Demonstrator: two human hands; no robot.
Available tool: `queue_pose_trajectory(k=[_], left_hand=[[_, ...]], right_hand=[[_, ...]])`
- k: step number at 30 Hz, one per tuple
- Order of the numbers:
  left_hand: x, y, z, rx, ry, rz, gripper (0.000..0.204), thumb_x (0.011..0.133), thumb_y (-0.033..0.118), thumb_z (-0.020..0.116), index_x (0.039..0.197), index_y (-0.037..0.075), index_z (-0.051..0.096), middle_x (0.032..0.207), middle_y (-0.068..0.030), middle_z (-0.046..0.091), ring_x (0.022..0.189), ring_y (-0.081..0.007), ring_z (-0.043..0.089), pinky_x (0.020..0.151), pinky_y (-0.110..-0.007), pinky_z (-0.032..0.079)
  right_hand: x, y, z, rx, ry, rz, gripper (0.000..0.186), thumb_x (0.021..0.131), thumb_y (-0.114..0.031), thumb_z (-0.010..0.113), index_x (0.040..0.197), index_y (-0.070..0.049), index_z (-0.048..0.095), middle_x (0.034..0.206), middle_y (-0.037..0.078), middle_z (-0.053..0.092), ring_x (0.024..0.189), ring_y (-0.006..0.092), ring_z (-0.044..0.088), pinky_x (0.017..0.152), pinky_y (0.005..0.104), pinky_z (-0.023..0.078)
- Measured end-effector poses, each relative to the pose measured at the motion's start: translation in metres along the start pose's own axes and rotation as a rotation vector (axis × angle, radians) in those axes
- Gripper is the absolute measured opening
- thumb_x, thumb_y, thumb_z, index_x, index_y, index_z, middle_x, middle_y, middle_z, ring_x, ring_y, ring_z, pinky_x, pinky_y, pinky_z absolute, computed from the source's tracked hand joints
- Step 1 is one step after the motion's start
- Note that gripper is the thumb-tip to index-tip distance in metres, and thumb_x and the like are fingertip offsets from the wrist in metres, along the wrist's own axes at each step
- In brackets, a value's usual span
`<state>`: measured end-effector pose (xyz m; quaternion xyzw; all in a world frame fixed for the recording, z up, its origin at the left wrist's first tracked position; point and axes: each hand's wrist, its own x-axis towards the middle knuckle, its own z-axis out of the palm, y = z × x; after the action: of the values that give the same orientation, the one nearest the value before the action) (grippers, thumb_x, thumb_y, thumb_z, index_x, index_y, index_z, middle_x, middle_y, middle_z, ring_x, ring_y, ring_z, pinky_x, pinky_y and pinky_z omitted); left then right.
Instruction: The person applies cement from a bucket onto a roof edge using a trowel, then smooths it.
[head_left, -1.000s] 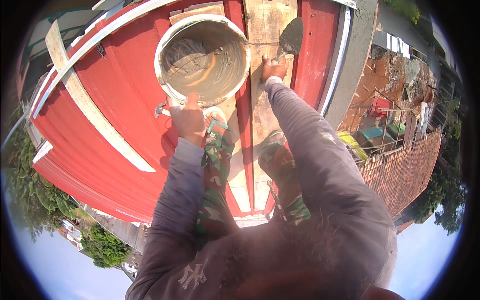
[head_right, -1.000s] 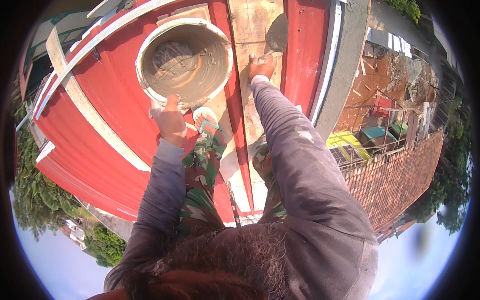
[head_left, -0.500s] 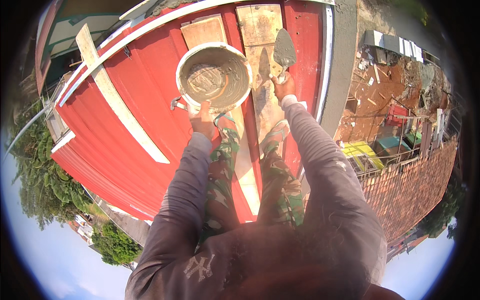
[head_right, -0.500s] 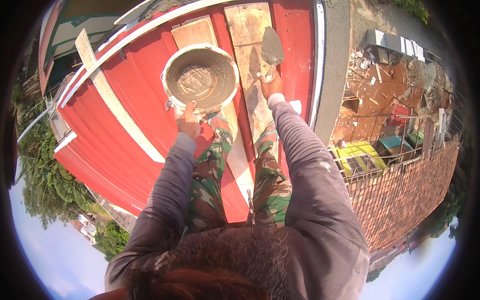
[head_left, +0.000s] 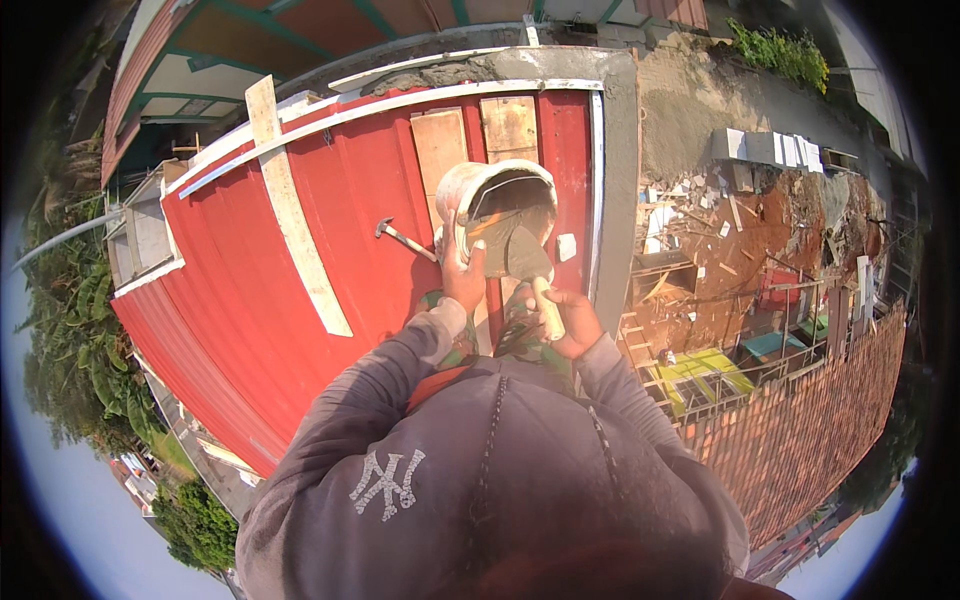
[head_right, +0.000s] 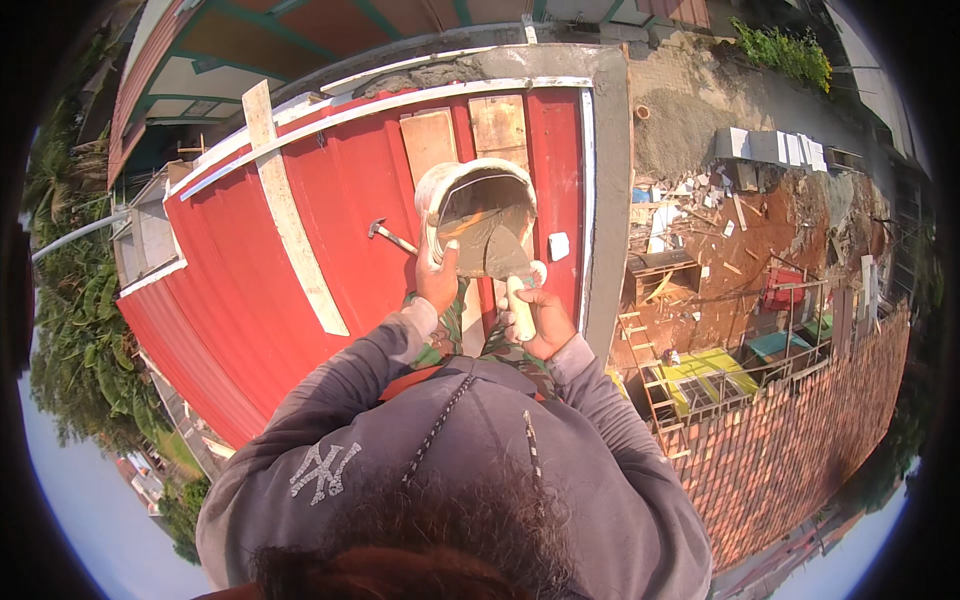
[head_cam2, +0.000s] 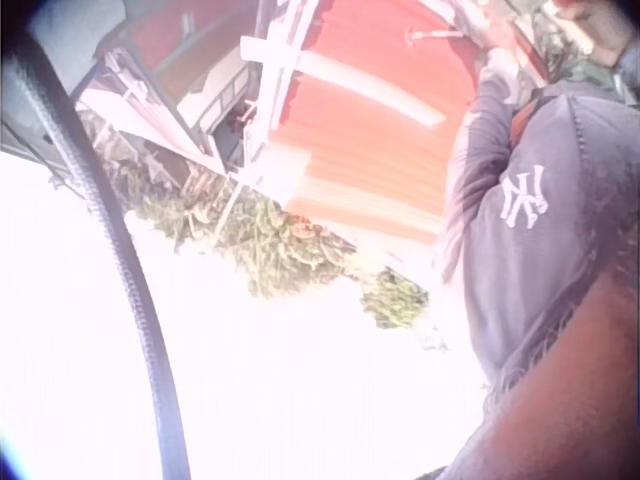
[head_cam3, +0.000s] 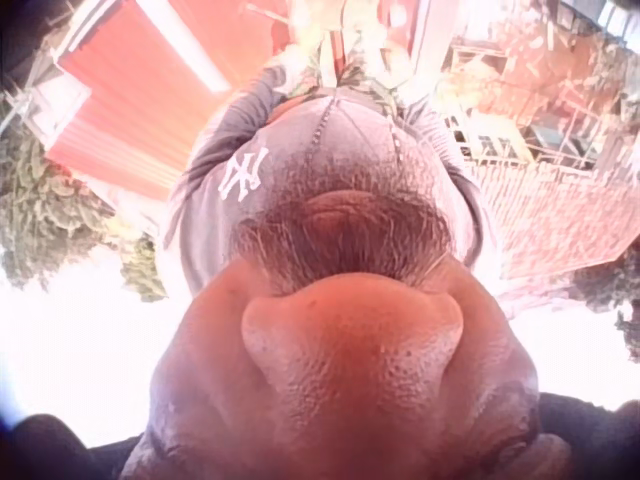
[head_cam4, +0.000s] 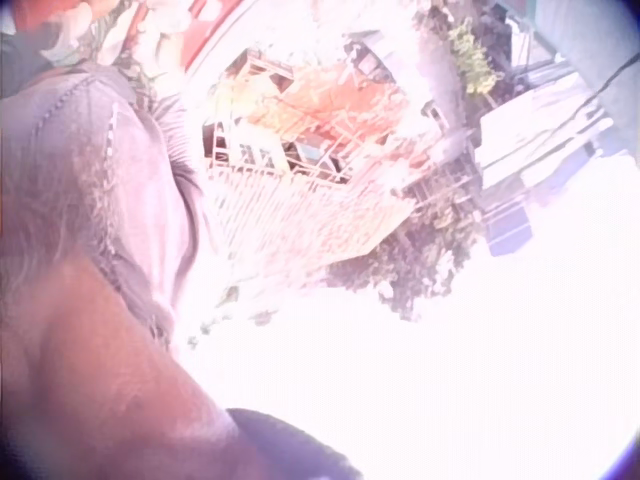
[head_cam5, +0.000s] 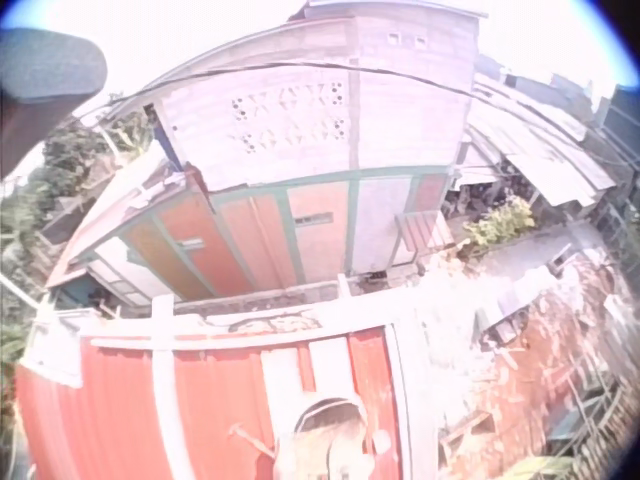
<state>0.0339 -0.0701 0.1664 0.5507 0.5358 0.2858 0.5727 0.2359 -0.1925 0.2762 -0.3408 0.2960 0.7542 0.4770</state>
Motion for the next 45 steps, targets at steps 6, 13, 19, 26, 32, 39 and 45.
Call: queue_pose_trajectory(k=[6,13,19,26,32,39,45], left_hand=[[-0.029,0.102,-0.003,-0.057,-0.176,0.158,0.079,0.101,0.003,0.059,0.172,0.002,0.024,0.176,-0.0214,0.032,0.165,-0.0335,0.026,0.132,-0.04,0.026],[-0.027,0.149,-0.013,-0.221,-0.18,0.109,0.052,0.103,0.005,0.06,0.154,-0.001,0.049,0.137,-0.0079,0.065,0.119,-0.0148,0.062,0.104,-0.032,0.05],[-0.036,0.194,-0.022,-0.375,-0.187,0.135,0.044,0.104,0.007,0.061,0.147,-0.001,0.053,0.125,-0.0045,0.067,0.11,-0.012,0.063,0.098,-0.032,0.052],[-0.036,0.208,-0.021,-0.412,-0.216,0.147,0.053,0.101,0.0,0.059,0.153,0.001,0.049,0.124,-0.0018,0.067,0.104,-0.0084,0.062,0.092,-0.028,0.053],[-0.024,0.21,-0.03,-0.307,-0.347,0.17,0.054,0.102,0.004,0.063,0.154,0.002,0.048,0.112,-0.0007,0.065,0.096,-0.0059,0.062,0.082,-0.023,0.052],[-0.029,0.22,-0.019,-0.169,-0.363,0.269,0.052,0.101,0.003,0.062,0.152,0.001,0.052,0.119,-0.0019,0.067,0.099,-0.0086,0.064,0.086,-0.028,0.054],[-0.021,0.24,-0.012,-0.217,-0.349,0.302,0.045,0.101,0.002,0.059,0.146,0.0,0.058,0.124,-0.0037,0.068,0.104,-0.01,0.063,0.091,-0.029,0.053]], right_hand=[[-0.008,-0.043,0.046,-0.453,0.106,-0.423,0.043,0.102,-0.018,0.063,0.141,0.001,0.063,0.101,0.016,0.075,0.072,0.0172,0.066,0.053,0.0309,0.051],[-0.068,-0.005,0.074,-1.87,0.321,-1.089,0.058,0.093,-0.018,0.076,0.151,-0.016,0.065,0.119,0.018,0.073,0.113,0.0399,0.073,0.096,0.0504,0.058],[-0.103,-0.013,0.075,-1.863,0.451,-1.289,0.058,0.09,-0.018,0.077,0.147,-0.024,0.066,0.125,0.016,0.07,0.109,0.0404,0.073,0.091,0.051,0.06],[-0.113,-0.023,0.056,-2.052,0.255,-1.23,0.06,0.086,-0.009,0.078,0.144,-0.02,0.067,0.128,0.011,0.071,0.105,0.0399,0.074,0.088,0.0487,0.061],[-0.125,-0.03,0.077,-2.184,0.35,-1.347,0.055,0.087,-0.009,0.074,0.141,-0.024,0.071,0.116,0.008,0.068,0.099,0.034,0.074,0.082,0.047,0.063],[-0.168,-0.049,0.093,-2.25,0.41,-1.498,0.049,0.086,-0.011,0.073,0.134,-0.02,0.074,0.108,0.009,0.065,0.094,0.0326,0.074,0.078,0.0462,0.062],[-0.17,-0.052,0.063,-2.507,0.393,-1.151,0.048,0.091,-0.013,0.07,0.138,-0.019,0.071,0.116,0.013,0.067,0.093,0.0354,0.075,0.08,0.0468,0.063]])
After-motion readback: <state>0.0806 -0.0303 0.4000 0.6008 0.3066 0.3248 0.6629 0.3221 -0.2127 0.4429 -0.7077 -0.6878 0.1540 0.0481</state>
